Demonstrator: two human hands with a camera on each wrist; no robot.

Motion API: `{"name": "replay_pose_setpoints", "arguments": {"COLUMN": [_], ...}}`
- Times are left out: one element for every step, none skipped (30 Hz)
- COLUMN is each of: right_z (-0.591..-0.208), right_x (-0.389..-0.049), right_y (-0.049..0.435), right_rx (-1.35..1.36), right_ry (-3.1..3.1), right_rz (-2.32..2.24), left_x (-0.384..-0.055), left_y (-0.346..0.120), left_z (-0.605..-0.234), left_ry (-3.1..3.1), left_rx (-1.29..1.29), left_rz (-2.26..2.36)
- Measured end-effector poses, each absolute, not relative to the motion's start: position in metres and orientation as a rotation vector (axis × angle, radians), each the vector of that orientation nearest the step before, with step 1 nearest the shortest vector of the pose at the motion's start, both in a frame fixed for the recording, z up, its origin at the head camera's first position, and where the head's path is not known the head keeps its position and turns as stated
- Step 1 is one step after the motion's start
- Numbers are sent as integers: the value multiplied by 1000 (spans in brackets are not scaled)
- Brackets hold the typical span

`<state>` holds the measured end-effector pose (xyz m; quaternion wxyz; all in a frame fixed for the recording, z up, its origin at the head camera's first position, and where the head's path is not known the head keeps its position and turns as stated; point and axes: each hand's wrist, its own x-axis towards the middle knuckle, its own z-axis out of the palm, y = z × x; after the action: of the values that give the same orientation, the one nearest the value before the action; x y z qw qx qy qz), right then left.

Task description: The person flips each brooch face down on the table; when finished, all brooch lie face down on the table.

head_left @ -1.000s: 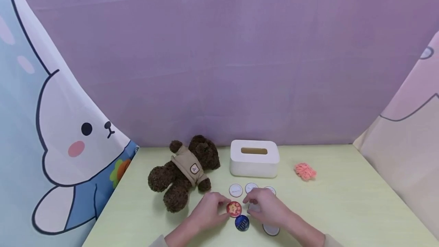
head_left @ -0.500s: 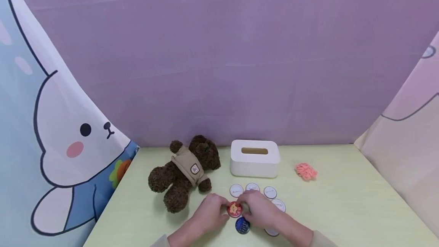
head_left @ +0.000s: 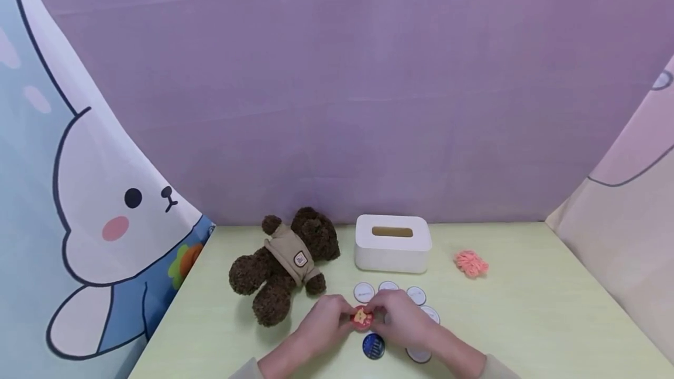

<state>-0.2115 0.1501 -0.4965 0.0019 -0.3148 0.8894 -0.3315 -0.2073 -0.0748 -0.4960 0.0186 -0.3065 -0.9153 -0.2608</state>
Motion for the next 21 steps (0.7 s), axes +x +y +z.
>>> {"name": "replay_pose_setpoints", "arguments": {"right_z": [-496,-495,-493,-492,-490,-489,-487,-486,-485,-484,-483,-483,-482,-481,-480,-479,-478,-477,-477,-476,-475], "right_x": [-211,-211,-211,-211,-211,-211,-211,-211,-211,-211,-212,-212,-212,-212,-212,-212,-211,-211,-210,-209,-209], "right_y": [152,153,154,155,156,157,158,159,160,161,162,163,164,165,166,167,168,168,169,169,170], "right_rx": [-987,-989,-997,-1000,-1003,-1010,-1018,-1028,-1032,-1026,-1025,-1028,-1026,-1023,-1017,-1016,-1015,-1022,-1025,-1029,-1032], "right_ry": [2786,2792,2794,2799,2800,2803,2809,2810,2801,2791,2777,2763,2744,2721,2699,2679,2660,2642,2626,2612,2603], "right_rz": [-1064,-1077,-1087,-1087,-1084,-1080,-1076,-1077,-1087,-1101,-1119,-1137,-1157,-1183,-1211,-1239,-1269,-1302,-1333,-1364,-1386], "left_x": [-207,-207,-206,-206,-206,-205,-205,-205,-205,-205,-205,-205,-205,-205,-204,-204,-203,-202,-202,-201,-201], "left_y": [-75,-76,-76,-77,-78,-78,-78,-78,-78,-78,-78,-78,-78,-78,-78,-79,-79,-79,-79,-79,-79], "left_z": [-494,-492,-490,-487,-485,-483,-481,-481,-480,-479,-478,-478,-477,-477,-476,-476,-476,-475,-475,-475,-475], "left_ry": [-2832,-2822,-2818,-2815,-2811,-2807,-2802,-2793,-2783,-2766,-2756,-2742,-2728,-2715,-2700,-2684,-2663,-2641,-2618,-2592,-2566], "left_rx": [-958,-968,-973,-977,-982,-986,-989,-993,-994,-997,-995,-994,-995,-994,-992,-990,-988,-984,-979,-972,-964], "left_rz": [-808,-807,-803,-802,-801,-803,-807,-816,-827,-839,-853,-865,-880,-898,-915,-936,-955,-980,-1004,-1031,-1058]}}
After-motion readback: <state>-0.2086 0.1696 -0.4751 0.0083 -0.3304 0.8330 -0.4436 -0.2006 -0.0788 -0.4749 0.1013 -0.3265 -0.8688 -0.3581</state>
